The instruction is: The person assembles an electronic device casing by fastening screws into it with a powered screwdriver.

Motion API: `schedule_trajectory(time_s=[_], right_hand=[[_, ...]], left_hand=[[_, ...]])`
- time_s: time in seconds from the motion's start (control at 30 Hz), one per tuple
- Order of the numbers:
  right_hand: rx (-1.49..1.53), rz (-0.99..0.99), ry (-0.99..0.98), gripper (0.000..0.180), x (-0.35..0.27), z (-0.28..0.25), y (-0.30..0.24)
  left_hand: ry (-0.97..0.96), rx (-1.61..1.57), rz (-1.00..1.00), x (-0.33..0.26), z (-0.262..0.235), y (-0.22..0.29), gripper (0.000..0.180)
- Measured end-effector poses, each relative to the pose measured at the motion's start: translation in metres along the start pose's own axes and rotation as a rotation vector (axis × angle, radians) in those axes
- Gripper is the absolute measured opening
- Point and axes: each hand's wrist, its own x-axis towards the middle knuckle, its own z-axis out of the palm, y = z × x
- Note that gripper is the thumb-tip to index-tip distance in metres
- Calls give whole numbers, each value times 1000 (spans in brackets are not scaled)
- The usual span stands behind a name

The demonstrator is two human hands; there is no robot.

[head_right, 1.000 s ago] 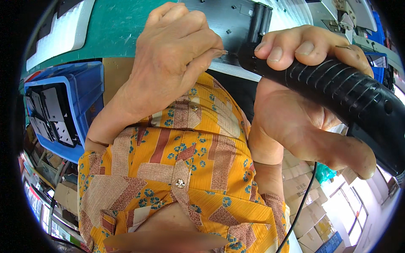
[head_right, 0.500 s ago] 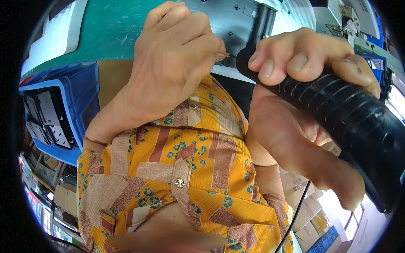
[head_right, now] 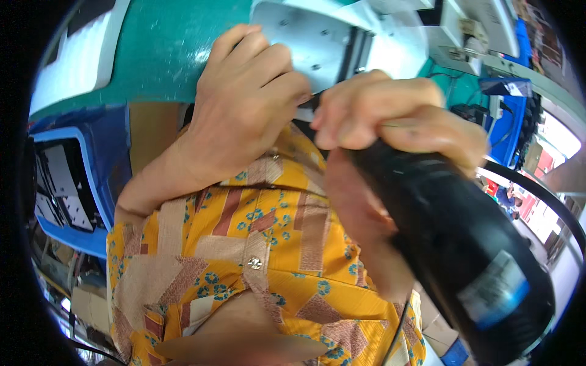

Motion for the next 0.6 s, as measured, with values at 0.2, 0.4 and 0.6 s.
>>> schedule_trajectory(time_s=[0.2, 0.4, 0.6], right_hand=[[102, -28, 201, 92, -11, -8, -3], [86, -196, 313, 87, -9, -74, -33], [25, -373, 322, 91, 19, -134, -31]], left_hand=[[-61, 32, -10, 4, -6, 3, 14], [-144, 48, 0, 12, -15, 9, 11], [-210, 79, -21, 14, -22, 14, 10]])
